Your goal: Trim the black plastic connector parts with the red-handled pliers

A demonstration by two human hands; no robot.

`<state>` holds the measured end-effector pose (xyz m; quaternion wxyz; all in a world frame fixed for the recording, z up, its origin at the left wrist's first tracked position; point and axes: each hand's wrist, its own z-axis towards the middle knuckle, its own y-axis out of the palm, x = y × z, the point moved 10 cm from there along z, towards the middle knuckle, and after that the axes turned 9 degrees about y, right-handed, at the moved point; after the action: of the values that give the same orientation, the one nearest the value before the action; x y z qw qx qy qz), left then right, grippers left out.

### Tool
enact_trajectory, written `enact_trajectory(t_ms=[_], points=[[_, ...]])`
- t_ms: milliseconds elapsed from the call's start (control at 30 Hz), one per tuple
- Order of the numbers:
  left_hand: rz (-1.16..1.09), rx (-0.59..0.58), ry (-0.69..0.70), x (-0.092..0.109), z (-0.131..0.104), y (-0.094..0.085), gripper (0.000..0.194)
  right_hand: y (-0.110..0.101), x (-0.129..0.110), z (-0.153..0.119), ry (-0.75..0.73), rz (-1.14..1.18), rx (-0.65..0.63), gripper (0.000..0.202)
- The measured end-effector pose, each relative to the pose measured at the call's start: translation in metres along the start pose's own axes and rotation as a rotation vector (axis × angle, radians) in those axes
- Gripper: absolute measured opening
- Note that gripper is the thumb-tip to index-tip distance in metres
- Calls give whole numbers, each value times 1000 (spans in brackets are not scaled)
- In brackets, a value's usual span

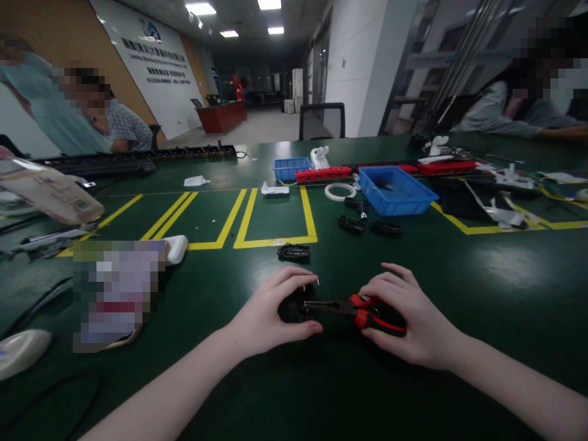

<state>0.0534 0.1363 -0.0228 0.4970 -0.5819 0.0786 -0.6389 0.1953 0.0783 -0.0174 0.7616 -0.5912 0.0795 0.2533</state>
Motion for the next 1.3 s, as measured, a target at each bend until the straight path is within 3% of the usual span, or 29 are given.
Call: enact_trajectory(t_ms=[267,633,933,1133,1300], points=[[210,173,-36,-5,-3,-11,54,-3,0,0,57,-24,34,28],[126,49,-87,-3,-2,-5,42,0,-5,-2,33,-39,-21,30],[206,204,-94,-8,-5,-13,53,-5,-7,-3,32,-82,41,30],[320,222,-122,-11,-7,-18,68,-7,-5,-4,46,-86,50,31],[364,186,-150,-15,-6,-19,57,-6,-1,-1,81,-97,22,31]])
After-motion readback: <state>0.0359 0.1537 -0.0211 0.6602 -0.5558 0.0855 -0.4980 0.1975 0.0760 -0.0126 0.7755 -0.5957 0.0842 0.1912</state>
